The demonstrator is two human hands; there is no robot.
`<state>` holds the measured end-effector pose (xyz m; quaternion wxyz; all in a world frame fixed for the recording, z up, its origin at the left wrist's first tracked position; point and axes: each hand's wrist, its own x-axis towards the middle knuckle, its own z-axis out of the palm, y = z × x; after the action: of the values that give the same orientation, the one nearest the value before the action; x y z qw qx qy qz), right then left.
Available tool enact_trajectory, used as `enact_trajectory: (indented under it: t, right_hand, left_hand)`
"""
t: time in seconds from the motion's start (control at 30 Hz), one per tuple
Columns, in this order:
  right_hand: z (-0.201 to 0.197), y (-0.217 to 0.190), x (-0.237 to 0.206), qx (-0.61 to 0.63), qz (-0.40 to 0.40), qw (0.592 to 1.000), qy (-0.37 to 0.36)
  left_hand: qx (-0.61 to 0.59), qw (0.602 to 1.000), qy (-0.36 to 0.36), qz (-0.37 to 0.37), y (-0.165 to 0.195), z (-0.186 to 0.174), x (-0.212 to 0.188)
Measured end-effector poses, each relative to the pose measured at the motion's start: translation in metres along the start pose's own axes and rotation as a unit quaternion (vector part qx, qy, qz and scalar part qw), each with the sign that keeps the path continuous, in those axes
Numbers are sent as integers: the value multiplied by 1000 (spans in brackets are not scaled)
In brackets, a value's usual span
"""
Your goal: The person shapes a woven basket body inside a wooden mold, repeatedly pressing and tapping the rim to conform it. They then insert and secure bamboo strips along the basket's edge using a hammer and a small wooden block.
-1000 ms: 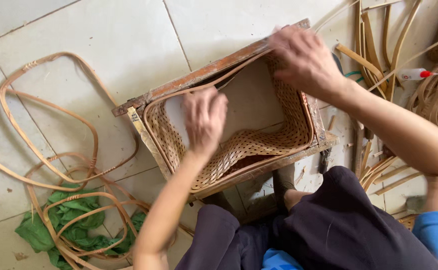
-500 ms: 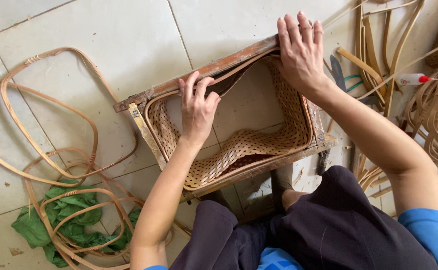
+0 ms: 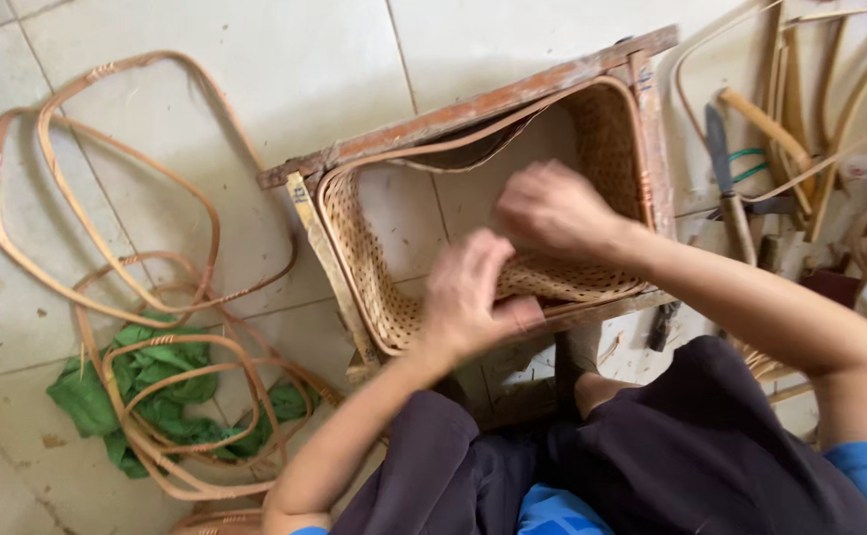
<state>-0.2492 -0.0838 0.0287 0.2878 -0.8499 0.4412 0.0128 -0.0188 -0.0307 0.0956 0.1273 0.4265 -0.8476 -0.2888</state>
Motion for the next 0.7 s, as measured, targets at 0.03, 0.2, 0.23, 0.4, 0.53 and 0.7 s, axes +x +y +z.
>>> enact_trajectory:
  t: [0.03,0.2,0.23,0.4,0.53,0.7]
  right_hand:
    - [21,-12,7,66,11,992,-105]
    - [97,-23,26,256,-9,898,-358]
    - [104,-23,24,266,-13,897,-353]
    - [113,-28,10,264,-31,909,-321]
    - [115,-35,6,261,-25,909,-323]
    - [118,-38,-1,241,-22,901,-359]
  left_hand:
    - [4,996,-93,-12,9,4,-16]
    - [32,998,-54,1,21,32,-44]
    - [39,998,-43,12,19,34,-45]
    - [29,998,-47,41,12,38,-54]
    - [27,998,-36,49,13,43,-62]
    - [26,996,-50,65,13,48,-63]
